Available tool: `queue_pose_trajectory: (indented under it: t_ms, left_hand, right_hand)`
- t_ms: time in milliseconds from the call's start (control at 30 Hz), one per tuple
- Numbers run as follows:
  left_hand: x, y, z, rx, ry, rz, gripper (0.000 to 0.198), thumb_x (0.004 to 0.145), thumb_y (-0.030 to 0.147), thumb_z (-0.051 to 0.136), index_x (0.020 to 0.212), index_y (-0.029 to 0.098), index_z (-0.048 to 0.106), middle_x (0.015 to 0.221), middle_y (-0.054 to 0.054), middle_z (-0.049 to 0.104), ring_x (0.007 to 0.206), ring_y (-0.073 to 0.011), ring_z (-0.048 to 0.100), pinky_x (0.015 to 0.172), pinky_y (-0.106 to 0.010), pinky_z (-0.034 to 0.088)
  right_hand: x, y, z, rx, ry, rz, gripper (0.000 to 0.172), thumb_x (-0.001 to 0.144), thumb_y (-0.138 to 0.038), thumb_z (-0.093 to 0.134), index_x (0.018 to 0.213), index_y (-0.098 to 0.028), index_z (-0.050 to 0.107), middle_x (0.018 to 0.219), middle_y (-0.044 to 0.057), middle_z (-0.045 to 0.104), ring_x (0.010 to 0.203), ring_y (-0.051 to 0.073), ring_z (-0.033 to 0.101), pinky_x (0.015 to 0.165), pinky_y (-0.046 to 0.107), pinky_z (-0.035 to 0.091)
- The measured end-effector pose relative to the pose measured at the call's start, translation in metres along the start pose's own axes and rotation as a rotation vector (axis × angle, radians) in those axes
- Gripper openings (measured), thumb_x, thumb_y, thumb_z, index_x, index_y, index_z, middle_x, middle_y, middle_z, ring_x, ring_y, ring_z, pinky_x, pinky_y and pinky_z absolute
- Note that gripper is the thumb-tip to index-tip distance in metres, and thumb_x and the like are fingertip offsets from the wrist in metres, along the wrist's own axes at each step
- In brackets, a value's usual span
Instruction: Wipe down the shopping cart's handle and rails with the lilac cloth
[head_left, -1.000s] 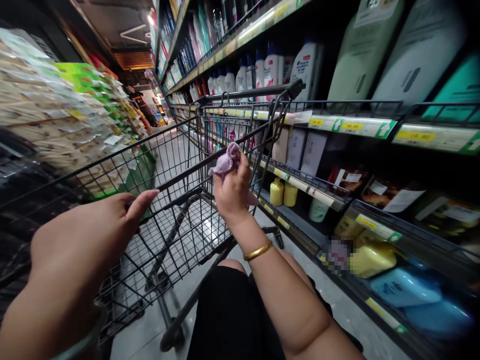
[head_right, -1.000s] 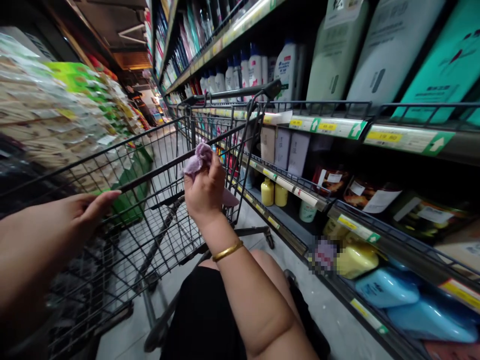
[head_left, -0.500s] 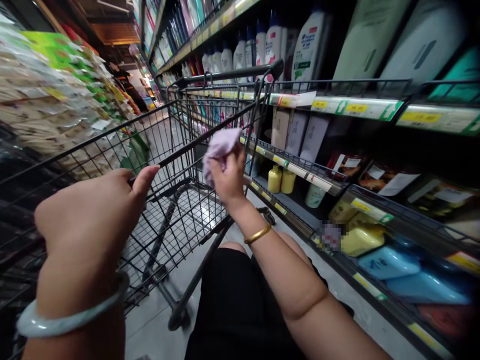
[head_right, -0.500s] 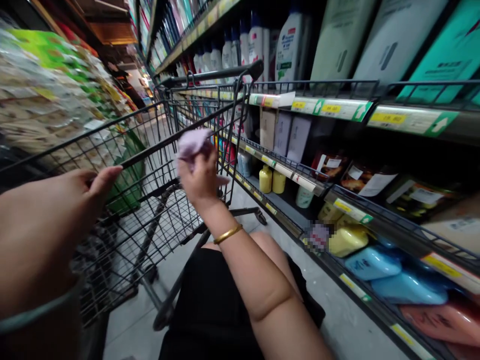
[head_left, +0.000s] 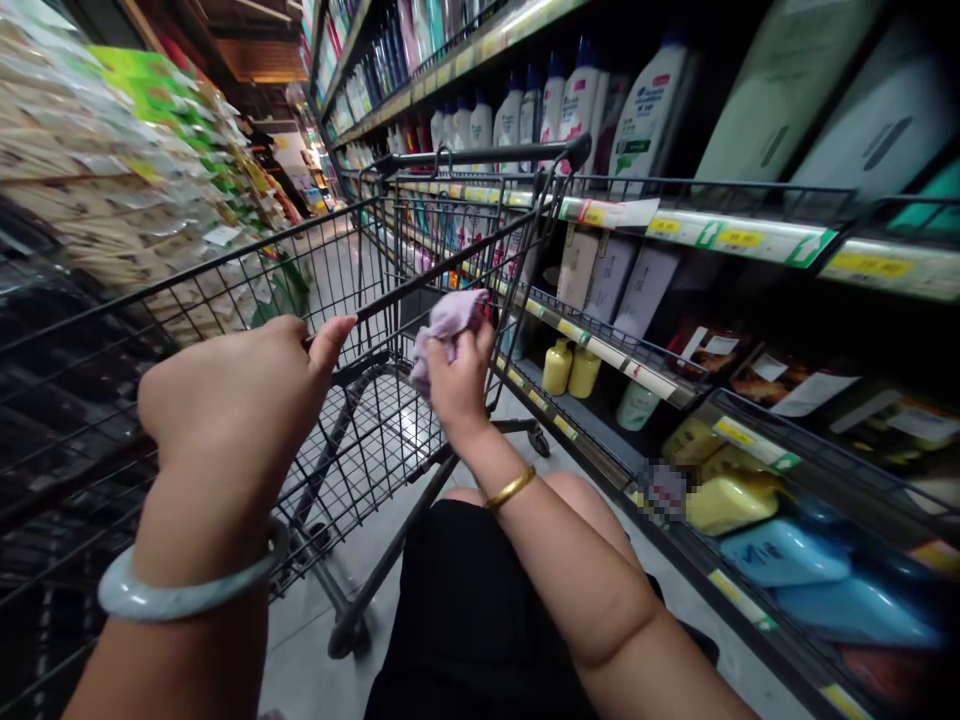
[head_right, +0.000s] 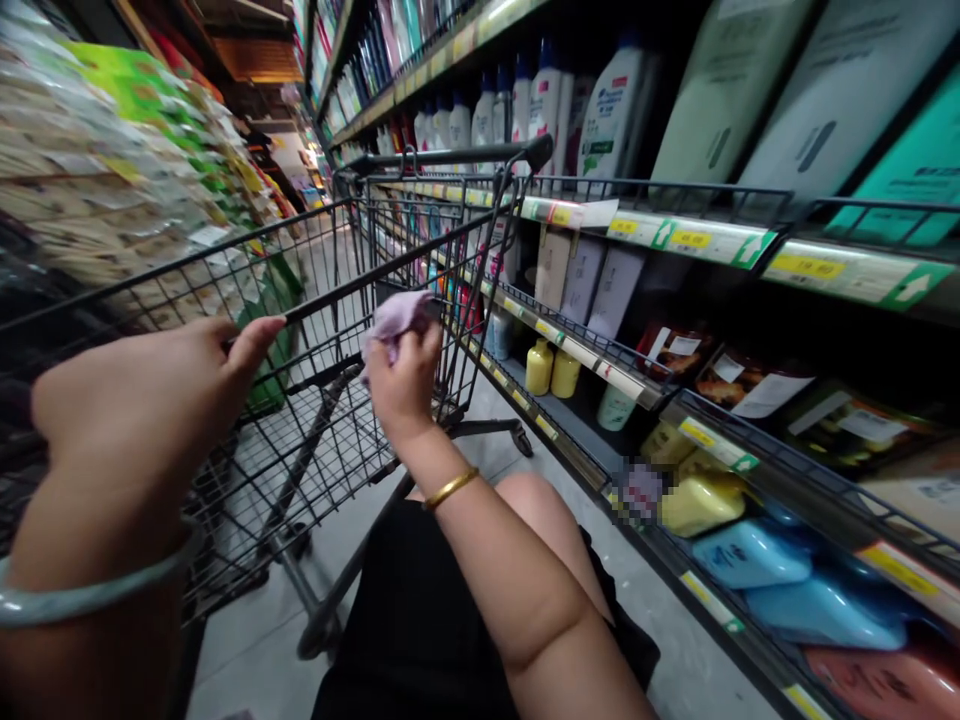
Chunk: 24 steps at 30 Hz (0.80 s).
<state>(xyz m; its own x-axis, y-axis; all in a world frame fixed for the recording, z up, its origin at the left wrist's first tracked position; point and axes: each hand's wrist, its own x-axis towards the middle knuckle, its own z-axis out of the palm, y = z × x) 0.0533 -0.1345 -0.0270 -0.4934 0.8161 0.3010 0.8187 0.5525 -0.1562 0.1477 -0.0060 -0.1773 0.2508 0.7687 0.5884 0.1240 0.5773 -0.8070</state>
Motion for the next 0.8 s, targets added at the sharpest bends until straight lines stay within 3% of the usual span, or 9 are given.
queue_pose_trajectory:
  t_ms: [67,133,267,367,433,533,633,700,800]
  left_hand:
    - [0.002,-0.002,0.002,-0.012,-0.002,0.001,0.103,0.085,0.083,-0.004,0.108,0.023,0.077,0.09,-0.022,0.072,0.089,-0.0435,0.068,0.07,-0.051,0.046]
    - [0.004,-0.005,0.003,-0.047,-0.011,0.006,0.097,0.085,0.083,0.001,0.113,0.029,0.077,0.089,-0.021,0.072,0.089,-0.043,0.067,0.071,-0.052,0.046]
    - [0.005,-0.007,0.003,-0.059,-0.014,0.016,0.093,0.085,0.082,0.003,0.114,0.032,0.076,0.09,-0.02,0.072,0.09,-0.0429,0.066,0.071,-0.053,0.047]
    - [0.005,-0.006,0.002,-0.02,0.004,0.011,0.102,0.086,0.081,-0.005,0.104,0.022,0.077,0.091,-0.023,0.071,0.09,-0.0448,0.068,0.068,-0.053,0.049]
    - [0.006,-0.004,0.003,-0.004,0.008,0.01,0.105,0.085,0.081,-0.007,0.103,0.021,0.076,0.089,-0.023,0.07,0.09,-0.0451,0.069,0.069,-0.054,0.05]
    - [0.007,-0.002,0.005,0.02,0.015,-0.003,0.101,0.086,0.081,-0.005,0.106,0.025,0.076,0.088,-0.021,0.071,0.089,-0.0428,0.069,0.072,-0.054,0.052]
    - [0.007,0.001,0.006,0.036,0.052,-0.035,0.098,0.089,0.08,-0.002,0.102,0.021,0.075,0.088,-0.019,0.071,0.09,-0.0426,0.07,0.073,-0.055,0.054]
    - [0.006,0.002,0.005,0.042,0.055,-0.018,0.097,0.09,0.08,-0.002,0.098,0.018,0.073,0.087,-0.019,0.071,0.09,-0.0439,0.07,0.071,-0.056,0.055]
    - [0.005,0.003,0.002,0.038,0.033,0.019,0.1,0.09,0.08,-0.005,0.103,0.015,0.07,0.09,-0.022,0.071,0.091,-0.0466,0.07,0.07,-0.057,0.055]
  right_hand:
    - [-0.004,-0.006,-0.003,-0.029,-0.081,-0.215,0.029,0.092,-0.031,0.064,0.118,-0.018,0.065,0.147,0.016,0.047,0.14,0.027,0.052,0.124,0.044,0.041]
    - [-0.002,0.009,-0.007,-0.08,-0.093,-0.254,0.03,0.088,-0.028,0.067,0.116,-0.017,0.066,0.148,0.018,0.046,0.142,0.029,0.049,0.126,0.047,0.039]
    - [0.012,0.057,-0.016,-0.104,0.07,0.273,0.019,0.085,-0.016,0.061,0.103,-0.014,0.066,0.138,0.021,0.05,0.133,0.029,0.055,0.124,0.048,0.039]
    - [0.015,0.055,-0.015,-0.066,0.097,0.507,0.019,0.087,-0.018,0.059,0.104,-0.014,0.065,0.125,0.017,0.056,0.12,0.025,0.062,0.116,0.046,0.047]
    - [0.009,0.03,-0.011,0.007,0.046,0.338,0.017,0.087,-0.024,0.062,0.103,-0.016,0.065,0.126,0.014,0.056,0.115,0.022,0.064,0.111,0.041,0.051]
    - [-0.006,-0.011,-0.005,0.092,-0.109,-0.128,0.023,0.086,-0.03,0.068,0.107,-0.019,0.068,0.138,0.013,0.052,0.124,0.021,0.061,0.114,0.035,0.05]
    - [-0.014,-0.013,-0.004,0.026,-0.23,-0.386,0.037,0.081,-0.028,0.074,0.116,-0.019,0.067,0.144,0.014,0.049,0.135,0.025,0.055,0.121,0.037,0.045]
    - [-0.012,0.01,-0.005,-0.052,-0.174,-0.28,0.03,0.079,-0.024,0.075,0.107,-0.017,0.068,0.143,0.016,0.049,0.135,0.028,0.055,0.121,0.041,0.045]
    - [-0.002,0.04,-0.005,-0.138,0.006,0.14,0.018,0.08,-0.017,0.068,0.098,-0.014,0.066,0.136,0.019,0.05,0.13,0.03,0.058,0.118,0.047,0.047]
